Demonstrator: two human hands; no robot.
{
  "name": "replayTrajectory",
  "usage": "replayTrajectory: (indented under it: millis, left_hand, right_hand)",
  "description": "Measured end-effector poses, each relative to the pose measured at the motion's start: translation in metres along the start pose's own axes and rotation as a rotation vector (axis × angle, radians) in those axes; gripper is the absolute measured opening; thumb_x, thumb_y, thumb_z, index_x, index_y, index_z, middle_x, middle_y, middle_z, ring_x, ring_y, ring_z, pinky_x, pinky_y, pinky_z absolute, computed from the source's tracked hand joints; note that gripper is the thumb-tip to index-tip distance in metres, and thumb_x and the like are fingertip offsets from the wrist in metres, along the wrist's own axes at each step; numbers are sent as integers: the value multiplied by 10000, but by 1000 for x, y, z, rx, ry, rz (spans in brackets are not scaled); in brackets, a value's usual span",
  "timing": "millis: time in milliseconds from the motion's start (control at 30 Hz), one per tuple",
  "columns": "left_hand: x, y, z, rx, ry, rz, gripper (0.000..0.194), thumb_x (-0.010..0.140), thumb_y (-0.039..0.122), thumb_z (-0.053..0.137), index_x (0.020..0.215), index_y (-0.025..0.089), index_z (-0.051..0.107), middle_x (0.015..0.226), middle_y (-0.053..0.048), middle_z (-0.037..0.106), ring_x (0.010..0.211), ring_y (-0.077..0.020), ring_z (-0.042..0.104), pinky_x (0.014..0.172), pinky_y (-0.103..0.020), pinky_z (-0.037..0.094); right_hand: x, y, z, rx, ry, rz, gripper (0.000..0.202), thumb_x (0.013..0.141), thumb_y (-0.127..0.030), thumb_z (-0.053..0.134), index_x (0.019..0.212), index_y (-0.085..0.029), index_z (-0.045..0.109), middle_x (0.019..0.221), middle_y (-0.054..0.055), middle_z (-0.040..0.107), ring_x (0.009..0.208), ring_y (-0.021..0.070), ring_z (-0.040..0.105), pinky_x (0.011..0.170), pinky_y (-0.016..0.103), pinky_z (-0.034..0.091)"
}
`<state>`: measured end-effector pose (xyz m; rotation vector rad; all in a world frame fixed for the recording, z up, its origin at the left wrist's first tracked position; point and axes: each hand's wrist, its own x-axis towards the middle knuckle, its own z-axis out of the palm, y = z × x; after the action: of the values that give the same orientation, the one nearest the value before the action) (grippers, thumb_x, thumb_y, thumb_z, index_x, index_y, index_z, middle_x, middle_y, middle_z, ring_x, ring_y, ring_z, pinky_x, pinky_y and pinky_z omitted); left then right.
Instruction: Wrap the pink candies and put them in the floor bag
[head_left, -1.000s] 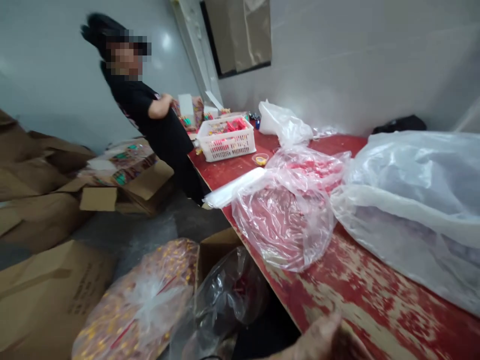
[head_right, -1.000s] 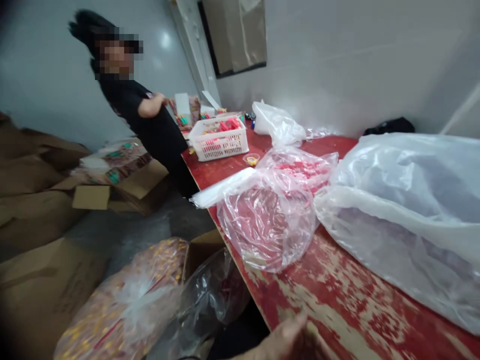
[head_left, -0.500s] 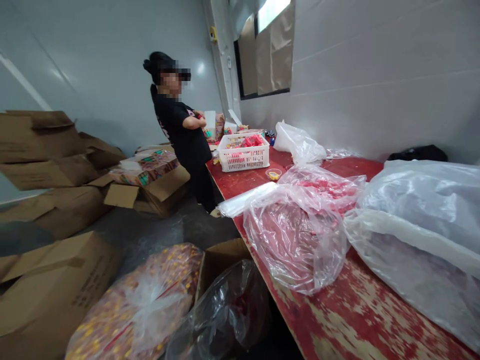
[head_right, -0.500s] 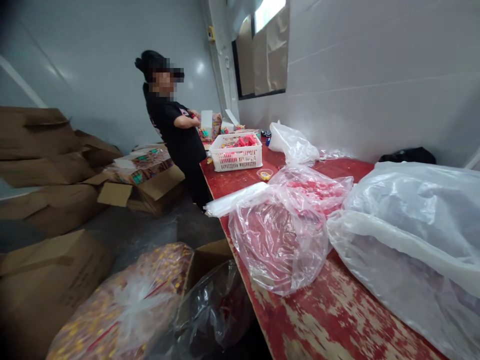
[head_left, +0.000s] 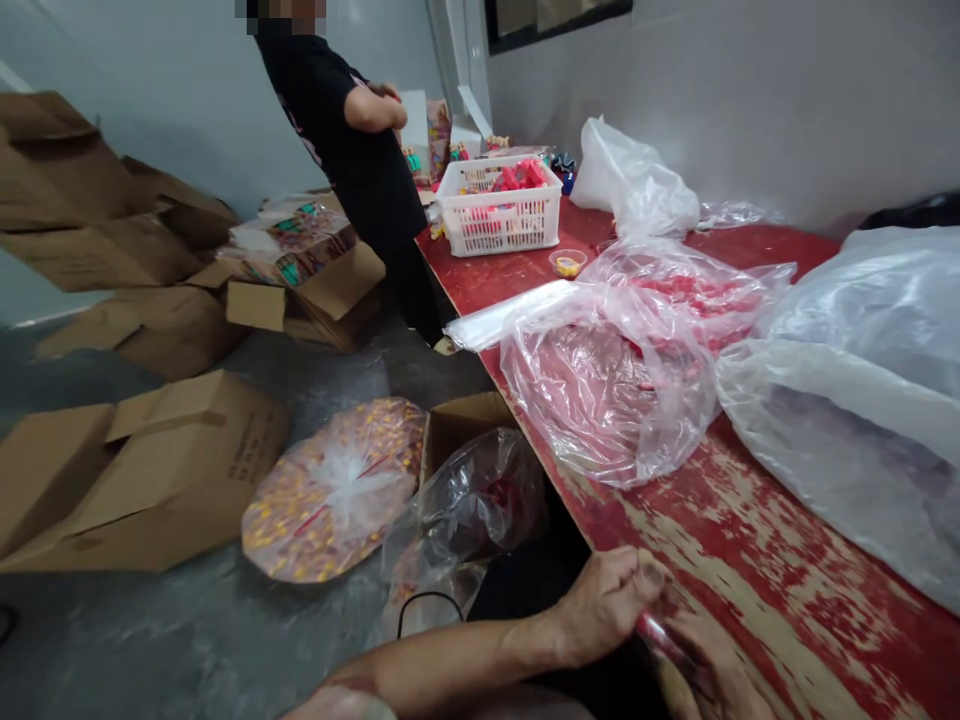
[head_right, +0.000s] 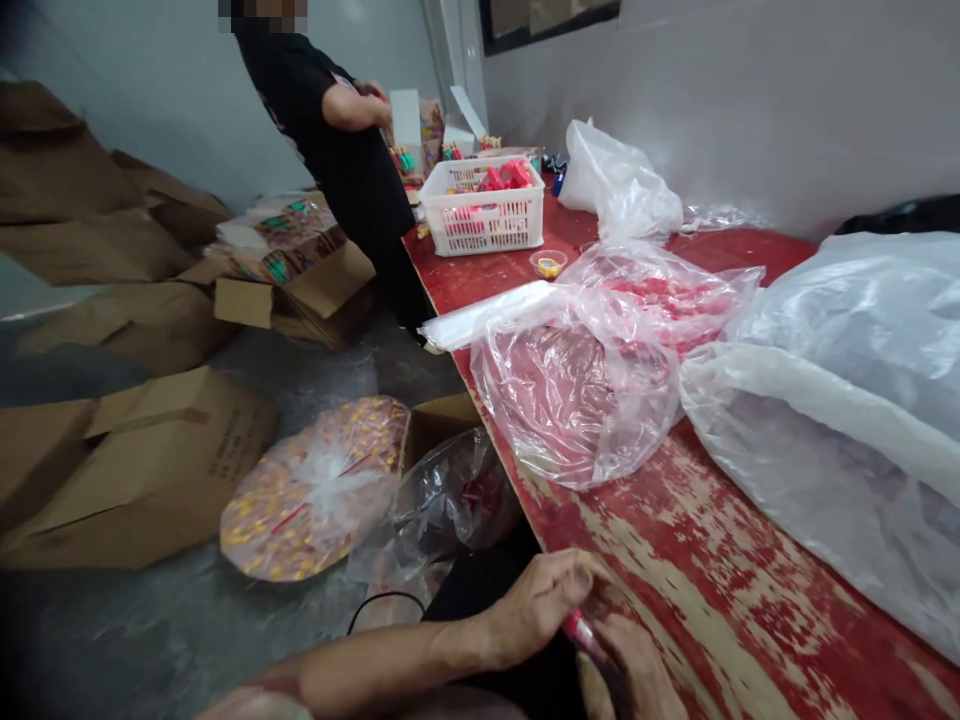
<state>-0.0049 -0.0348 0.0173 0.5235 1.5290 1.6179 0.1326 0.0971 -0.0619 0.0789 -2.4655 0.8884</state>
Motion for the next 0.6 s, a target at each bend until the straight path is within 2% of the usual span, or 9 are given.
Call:
replayTrajectory:
  millis: [67, 167, 233, 300, 333, 367, 433, 500, 600]
  left_hand:
    - [-10, 2, -9, 108, -82, -13, 545, 808, 652, 457, 951, 162, 646, 693, -15, 557, 609, -121, 523, 599, -244, 426]
    - [-18, 0, -31, -34, -111, -167, 463, 748, 580, 570, 956, 167, 594, 609, 40, 498, 445, -71, 446, 455, -193, 371]
    - [-16, -6, -57, -15, 81, -164, 391, 740, 512, 585, 922, 166, 580, 631, 38, 517, 454, -68, 461, 459, -190, 385]
    - [-10, -18, -92, 126, 382, -149, 352, 776, 486, 518, 931, 172, 559, 649, 35, 525, 486, -87, 494, 478, -206, 413]
    - [-5, -27, -112, 263, 586, -175, 344, 796, 486, 477, 940, 180, 539, 672, 31, 538, 512, -98, 517, 496, -217, 434]
    - [0, -37, -132, 336, 680, -199, 328, 819, 461, 452, 967, 176, 517, 721, 15, 560, 562, -109, 546, 545, -231, 461]
    - [11, -60, -168, 456, 778, -247, 302, 867, 396, 407, 1031, 157, 493, 815, -29, 591, 677, -140, 590, 631, -266, 488]
    - [21, -85, -196, 611, 799, -291, 232, 880, 303, 447, 1037, 148, 520, 967, -78, 613, 873, -170, 603, 780, -311, 490]
    - [30, -117, -217, 842, 678, -371, 153, 867, 263, 561, 938, 131, 585, 993, -76, 621, 967, -184, 588, 864, -357, 475]
  right_hand:
    - [6, 4, 1, -81, 37, -96, 344, 852, -207, 554, 1194, -239, 533, 966, 93, 699, 827, 215, 708, 640, 260, 620]
    - [16, -2, 5, -212, 66, -172, 414, 828, -169, 560, 1238, -173, 503, 1004, 146, 670, 894, 248, 688, 684, 328, 623]
    - [20, -8, 6, -273, 76, -177, 405, 834, -169, 549, 1236, -161, 502, 1024, 154, 658, 910, 249, 678, 700, 340, 618]
    - [19, -10, 4, -302, 81, -105, 360, 853, -179, 528, 1212, -167, 509, 1049, 150, 647, 925, 236, 674, 715, 324, 612]
    - [17, -8, 2, -302, 78, -67, 325, 865, -193, 516, 1190, -171, 519, 1046, 143, 647, 920, 228, 676, 717, 310, 610]
    - [14, -6, 0, -297, 71, -32, 291, 878, -206, 500, 1166, -174, 531, 1039, 135, 649, 911, 218, 679, 715, 294, 607]
    - [6, -1, -3, -288, 57, 4, 245, 895, -220, 471, 1123, -182, 552, 1009, 115, 664, 883, 202, 689, 707, 274, 603]
    - [-1, 3, -3, -301, 48, 1, 228, 892, -214, 474, 1102, -190, 561, 980, 99, 687, 872, 203, 696, 722, 285, 603]
    - [-6, 6, 0, -364, 30, -90, 247, 854, -189, 523, 1097, -182, 562, 920, 88, 724, 845, 220, 708, 726, 322, 607]
